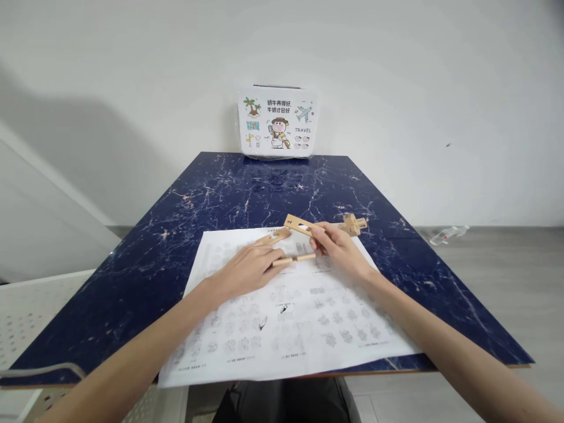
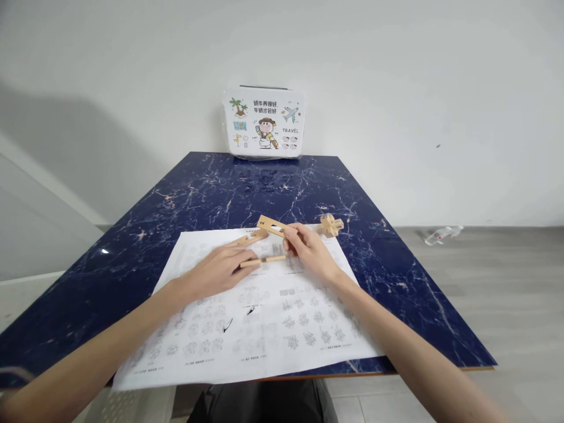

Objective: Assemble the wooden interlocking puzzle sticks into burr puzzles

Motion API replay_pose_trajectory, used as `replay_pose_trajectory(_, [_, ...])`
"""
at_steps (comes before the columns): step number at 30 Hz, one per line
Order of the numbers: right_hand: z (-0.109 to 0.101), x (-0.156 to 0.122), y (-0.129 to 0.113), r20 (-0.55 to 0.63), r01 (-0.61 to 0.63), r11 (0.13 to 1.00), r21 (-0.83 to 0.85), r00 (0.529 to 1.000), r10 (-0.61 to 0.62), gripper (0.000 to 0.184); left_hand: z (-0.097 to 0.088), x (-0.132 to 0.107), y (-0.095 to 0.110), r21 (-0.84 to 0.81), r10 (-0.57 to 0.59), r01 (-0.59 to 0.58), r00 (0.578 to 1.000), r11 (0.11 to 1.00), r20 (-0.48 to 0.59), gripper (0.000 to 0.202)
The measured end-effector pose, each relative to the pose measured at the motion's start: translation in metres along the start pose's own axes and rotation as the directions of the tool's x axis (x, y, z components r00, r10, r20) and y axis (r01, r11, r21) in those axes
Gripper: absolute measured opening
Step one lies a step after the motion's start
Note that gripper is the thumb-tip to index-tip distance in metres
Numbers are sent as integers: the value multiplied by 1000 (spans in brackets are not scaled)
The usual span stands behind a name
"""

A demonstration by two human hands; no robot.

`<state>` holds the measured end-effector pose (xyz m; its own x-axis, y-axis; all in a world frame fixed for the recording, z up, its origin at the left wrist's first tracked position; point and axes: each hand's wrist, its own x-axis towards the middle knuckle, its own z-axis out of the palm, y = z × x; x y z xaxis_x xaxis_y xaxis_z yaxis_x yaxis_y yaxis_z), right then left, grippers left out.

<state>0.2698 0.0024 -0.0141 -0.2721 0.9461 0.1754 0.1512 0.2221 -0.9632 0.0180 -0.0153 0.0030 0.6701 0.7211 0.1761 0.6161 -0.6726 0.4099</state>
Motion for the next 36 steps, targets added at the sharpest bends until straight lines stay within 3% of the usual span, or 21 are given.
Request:
replay_pose_trajectory(5, [2,-3,-8,67,39,992,118,997,-47,39,-2,2,8,-367,-183,164,983,916,-19,45])
replay_pose_trajectory(10, [5,-7,-14,84,73,991,113,993,-82,45,1,6,13,-629,-238,179,971,757,-10,47])
replay_pose_trajectory(16, [11,-10,-5,-32,208,970,-124,977,-213,47,-2,8,17,-679,-236,172,972,713,-2,48])
replay_pose_trajectory(21, [10,-16,-4,-91,295,868,-400,929,-358,46,-4,8,20,-743,-240,193,970,640,45,50])
replay_pose_trajectory(26, [6,-17,1,-2,409,736,-539,873,-487,51,-2,8,21,-813,-256,188,965,552,49,45])
replay_pose_trajectory(36, [15,-23,3,142,506,545,-669,806,-574,59,5,10,22,-828,-201,148,979,540,44,47])
